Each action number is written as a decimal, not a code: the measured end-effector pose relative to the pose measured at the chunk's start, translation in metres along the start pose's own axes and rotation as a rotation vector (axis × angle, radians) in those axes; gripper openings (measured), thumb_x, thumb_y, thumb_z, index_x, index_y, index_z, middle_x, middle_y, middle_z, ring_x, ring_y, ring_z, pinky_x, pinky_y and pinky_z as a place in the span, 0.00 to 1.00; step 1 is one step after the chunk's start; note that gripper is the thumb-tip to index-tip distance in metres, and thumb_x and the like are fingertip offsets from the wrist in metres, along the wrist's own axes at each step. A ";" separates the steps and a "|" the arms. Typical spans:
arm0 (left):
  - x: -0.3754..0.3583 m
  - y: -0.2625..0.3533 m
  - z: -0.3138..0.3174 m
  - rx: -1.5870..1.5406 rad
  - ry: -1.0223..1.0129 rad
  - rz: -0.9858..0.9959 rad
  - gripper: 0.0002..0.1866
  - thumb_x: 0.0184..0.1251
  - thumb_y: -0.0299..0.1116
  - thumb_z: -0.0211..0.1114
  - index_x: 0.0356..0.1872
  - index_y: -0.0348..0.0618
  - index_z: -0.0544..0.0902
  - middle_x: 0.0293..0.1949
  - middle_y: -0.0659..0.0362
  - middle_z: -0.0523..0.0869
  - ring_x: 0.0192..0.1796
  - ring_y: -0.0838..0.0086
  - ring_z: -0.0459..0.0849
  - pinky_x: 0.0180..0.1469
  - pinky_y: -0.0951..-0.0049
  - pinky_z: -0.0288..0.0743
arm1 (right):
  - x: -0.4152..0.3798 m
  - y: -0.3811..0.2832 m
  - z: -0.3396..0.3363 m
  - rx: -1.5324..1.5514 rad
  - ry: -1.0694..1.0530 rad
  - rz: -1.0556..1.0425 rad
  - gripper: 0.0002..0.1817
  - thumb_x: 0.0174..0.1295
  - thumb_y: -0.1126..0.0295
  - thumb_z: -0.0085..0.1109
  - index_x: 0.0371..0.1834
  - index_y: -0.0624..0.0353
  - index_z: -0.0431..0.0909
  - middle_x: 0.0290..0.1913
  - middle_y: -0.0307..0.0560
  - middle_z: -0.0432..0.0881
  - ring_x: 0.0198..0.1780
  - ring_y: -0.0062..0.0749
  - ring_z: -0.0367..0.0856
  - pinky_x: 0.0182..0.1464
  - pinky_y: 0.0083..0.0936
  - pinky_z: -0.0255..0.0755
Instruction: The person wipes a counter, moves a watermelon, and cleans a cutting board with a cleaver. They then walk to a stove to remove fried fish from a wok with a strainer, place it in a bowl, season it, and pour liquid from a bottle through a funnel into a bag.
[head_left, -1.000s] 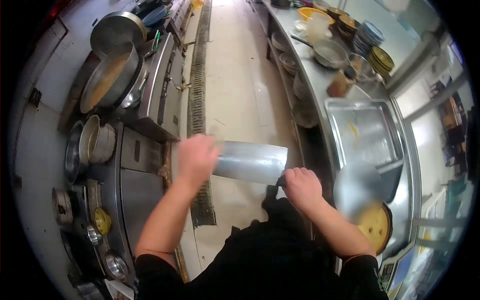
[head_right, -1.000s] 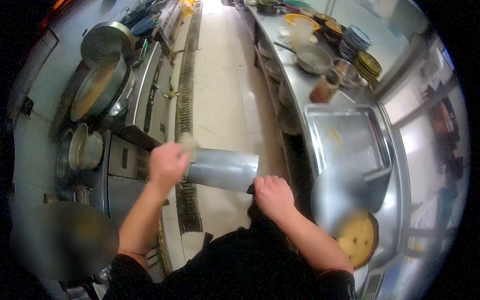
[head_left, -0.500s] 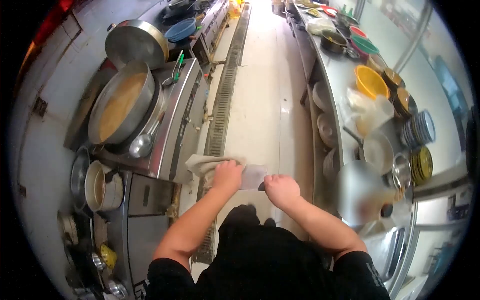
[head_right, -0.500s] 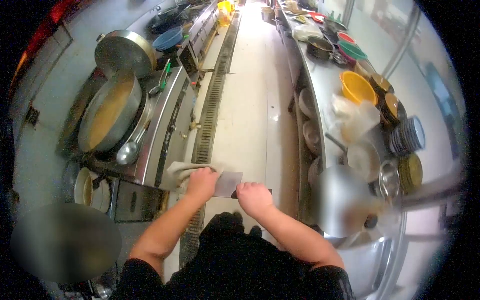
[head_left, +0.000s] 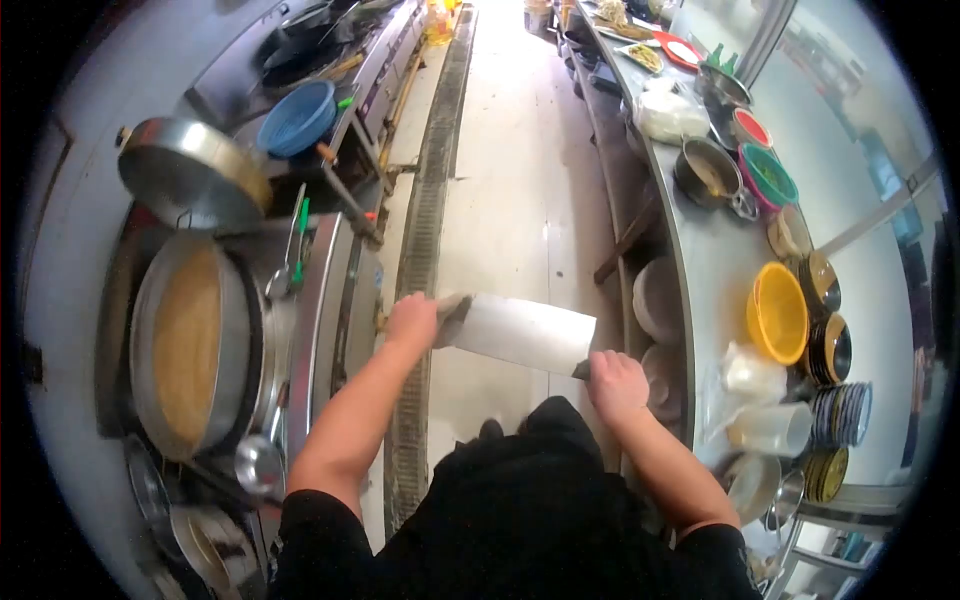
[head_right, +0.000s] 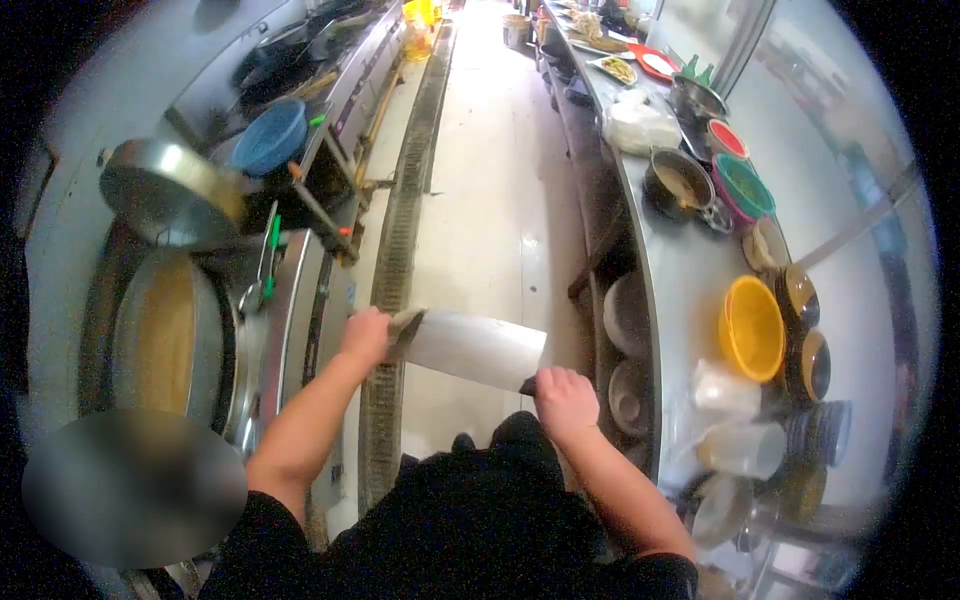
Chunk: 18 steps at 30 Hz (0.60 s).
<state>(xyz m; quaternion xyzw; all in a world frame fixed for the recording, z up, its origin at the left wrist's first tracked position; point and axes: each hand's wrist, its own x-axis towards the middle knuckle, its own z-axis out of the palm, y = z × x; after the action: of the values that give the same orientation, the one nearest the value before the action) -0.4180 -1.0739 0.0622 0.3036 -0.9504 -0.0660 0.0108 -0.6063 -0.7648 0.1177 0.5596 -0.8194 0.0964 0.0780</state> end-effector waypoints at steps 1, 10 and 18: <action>0.031 -0.010 0.001 -0.066 0.032 -0.030 0.08 0.56 0.28 0.57 0.31 0.42 0.84 0.35 0.49 0.81 0.41 0.54 0.81 0.44 0.55 0.76 | 0.026 0.017 0.008 -0.002 0.002 0.010 0.04 0.50 0.71 0.55 0.28 0.53 0.70 0.28 0.42 0.75 0.33 0.37 0.78 0.36 0.33 0.71; 0.283 -0.104 0.016 -0.052 -0.094 -0.339 0.07 0.55 0.30 0.59 0.32 0.44 0.84 0.36 0.51 0.82 0.41 0.53 0.82 0.44 0.56 0.77 | 0.299 0.156 0.095 0.192 -0.320 0.469 0.11 0.49 0.63 0.65 0.34 0.54 0.79 0.34 0.51 0.83 0.39 0.49 0.82 0.44 0.40 0.75; 0.493 -0.195 -0.028 -0.007 0.085 -0.325 0.08 0.57 0.31 0.57 0.31 0.45 0.84 0.34 0.49 0.81 0.43 0.54 0.80 0.45 0.56 0.75 | 0.548 0.258 0.164 0.191 -0.474 0.587 0.18 0.47 0.60 0.68 0.40 0.55 0.79 0.37 0.55 0.84 0.42 0.51 0.82 0.47 0.41 0.75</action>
<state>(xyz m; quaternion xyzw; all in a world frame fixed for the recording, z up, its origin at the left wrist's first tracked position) -0.7059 -1.5199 0.0547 0.4559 -0.8872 -0.0570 0.0413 -1.0487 -1.2078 0.0695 0.3130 -0.9273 0.0587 -0.1969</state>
